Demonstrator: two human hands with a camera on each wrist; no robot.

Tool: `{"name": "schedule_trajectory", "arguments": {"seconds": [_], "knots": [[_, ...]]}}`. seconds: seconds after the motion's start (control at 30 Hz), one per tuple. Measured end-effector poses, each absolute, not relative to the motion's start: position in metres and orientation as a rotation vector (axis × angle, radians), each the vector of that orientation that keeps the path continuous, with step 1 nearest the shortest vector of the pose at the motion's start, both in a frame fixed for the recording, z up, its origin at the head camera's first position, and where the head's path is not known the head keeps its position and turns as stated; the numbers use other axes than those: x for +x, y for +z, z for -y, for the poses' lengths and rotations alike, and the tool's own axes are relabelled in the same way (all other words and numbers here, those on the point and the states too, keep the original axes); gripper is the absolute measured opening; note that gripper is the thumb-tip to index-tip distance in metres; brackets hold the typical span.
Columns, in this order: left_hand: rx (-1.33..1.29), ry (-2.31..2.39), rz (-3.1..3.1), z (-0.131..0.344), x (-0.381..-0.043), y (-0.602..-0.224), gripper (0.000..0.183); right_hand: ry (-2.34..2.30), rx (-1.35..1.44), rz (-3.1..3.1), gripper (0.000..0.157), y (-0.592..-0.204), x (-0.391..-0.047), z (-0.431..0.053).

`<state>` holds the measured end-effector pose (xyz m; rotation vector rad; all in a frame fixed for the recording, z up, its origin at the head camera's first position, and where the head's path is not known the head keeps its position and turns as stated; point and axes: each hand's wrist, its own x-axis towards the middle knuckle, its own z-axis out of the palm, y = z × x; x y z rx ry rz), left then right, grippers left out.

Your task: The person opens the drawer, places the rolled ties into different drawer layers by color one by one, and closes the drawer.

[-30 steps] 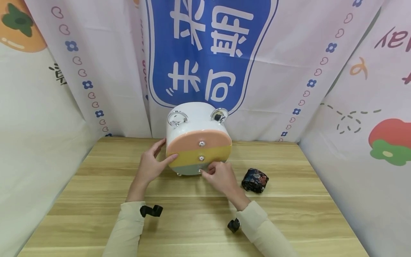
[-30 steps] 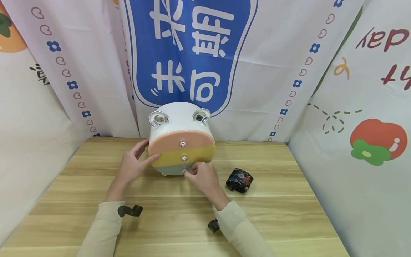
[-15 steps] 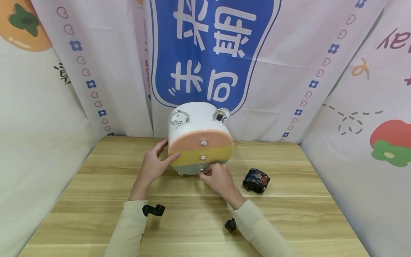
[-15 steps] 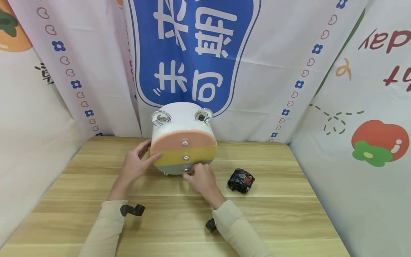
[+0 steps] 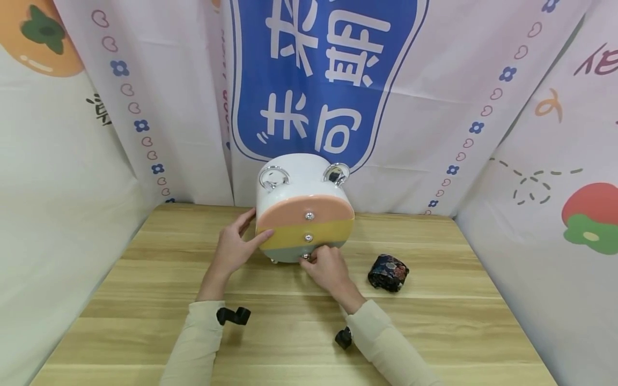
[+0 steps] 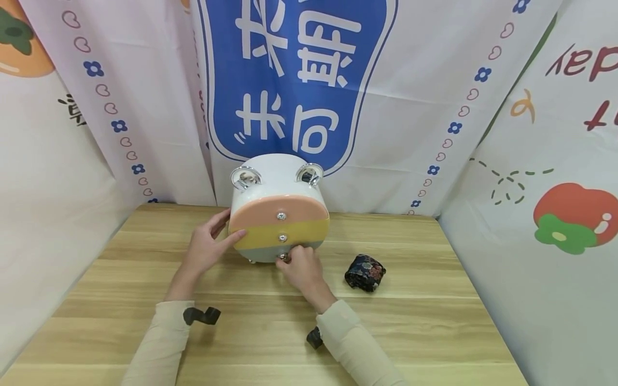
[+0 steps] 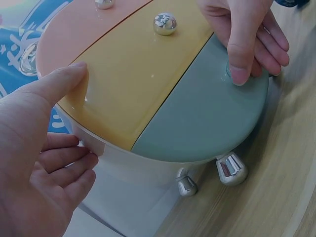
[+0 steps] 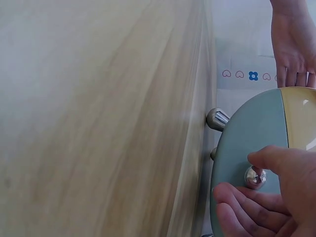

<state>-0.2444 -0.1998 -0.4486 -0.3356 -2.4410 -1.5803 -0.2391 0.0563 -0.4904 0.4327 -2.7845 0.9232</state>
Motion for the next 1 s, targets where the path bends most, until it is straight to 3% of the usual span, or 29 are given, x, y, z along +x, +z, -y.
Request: {"name": "schedule_trajectory", "arguments": {"seconds": [0.53,1.0], "knots": [[-0.328,-1.578,2.46,0.2,-0.245,-0.449,0.083,0.948,0.398,2.792,0.034,-0.489,-0.236,-0.053],[-0.314,-1.572,2.473,0.201,-0.245,-0.448,0.084,0.898,0.401,2.811,0.036,-0.487,-0.227,-0.056]]}}
